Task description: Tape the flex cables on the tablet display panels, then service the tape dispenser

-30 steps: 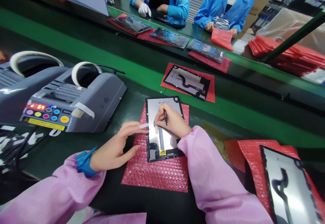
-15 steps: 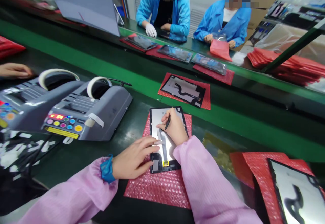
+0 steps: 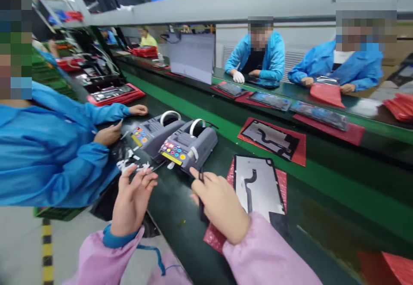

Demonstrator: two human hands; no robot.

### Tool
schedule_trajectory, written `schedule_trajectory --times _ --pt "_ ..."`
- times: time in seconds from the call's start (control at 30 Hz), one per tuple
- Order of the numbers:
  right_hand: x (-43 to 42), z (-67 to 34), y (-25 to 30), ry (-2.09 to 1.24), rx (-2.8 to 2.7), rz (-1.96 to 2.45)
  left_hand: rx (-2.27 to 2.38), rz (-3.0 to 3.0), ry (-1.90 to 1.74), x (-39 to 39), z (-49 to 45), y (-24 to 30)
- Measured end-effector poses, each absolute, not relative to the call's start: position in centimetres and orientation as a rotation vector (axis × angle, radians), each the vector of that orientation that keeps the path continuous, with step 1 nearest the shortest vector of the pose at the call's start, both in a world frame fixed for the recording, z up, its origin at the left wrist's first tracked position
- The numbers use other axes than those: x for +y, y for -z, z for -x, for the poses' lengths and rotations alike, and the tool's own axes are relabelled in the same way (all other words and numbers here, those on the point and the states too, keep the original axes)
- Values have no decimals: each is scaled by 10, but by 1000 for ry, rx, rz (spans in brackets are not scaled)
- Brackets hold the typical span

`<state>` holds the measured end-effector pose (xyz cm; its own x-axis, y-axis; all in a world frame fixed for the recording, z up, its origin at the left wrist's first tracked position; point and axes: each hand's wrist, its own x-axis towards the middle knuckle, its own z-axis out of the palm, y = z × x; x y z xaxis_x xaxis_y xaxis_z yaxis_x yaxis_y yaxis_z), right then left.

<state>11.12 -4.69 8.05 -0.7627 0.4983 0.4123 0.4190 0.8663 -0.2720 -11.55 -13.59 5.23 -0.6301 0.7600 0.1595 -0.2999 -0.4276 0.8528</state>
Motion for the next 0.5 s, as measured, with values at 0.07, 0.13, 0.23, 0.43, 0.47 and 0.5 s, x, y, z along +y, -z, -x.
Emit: schedule_trajectory --times 0.07,0.13,0.23,0.43,0.47,0.5 --pt "-58 -78 -82 -22 -2563 592 1195 -533 -2085 -136 125 -55" --pt "-66 -56 -80 122 -2540 606 1254 -484 -2062 -137 127 -56" --pt "-75 -42 -74 253 -2525 703 1284 -510 -2007 -140 121 -56" --pt "-92 -40 -67 231 -2525 675 1266 -642 -1933 -141 108 -47" --pt "-95 -42 -66 197 -2516 659 1274 -670 -1933 -142 108 -44" --pt "-98 -44 -64 163 -2503 649 1288 -697 -1932 -142 109 -41"
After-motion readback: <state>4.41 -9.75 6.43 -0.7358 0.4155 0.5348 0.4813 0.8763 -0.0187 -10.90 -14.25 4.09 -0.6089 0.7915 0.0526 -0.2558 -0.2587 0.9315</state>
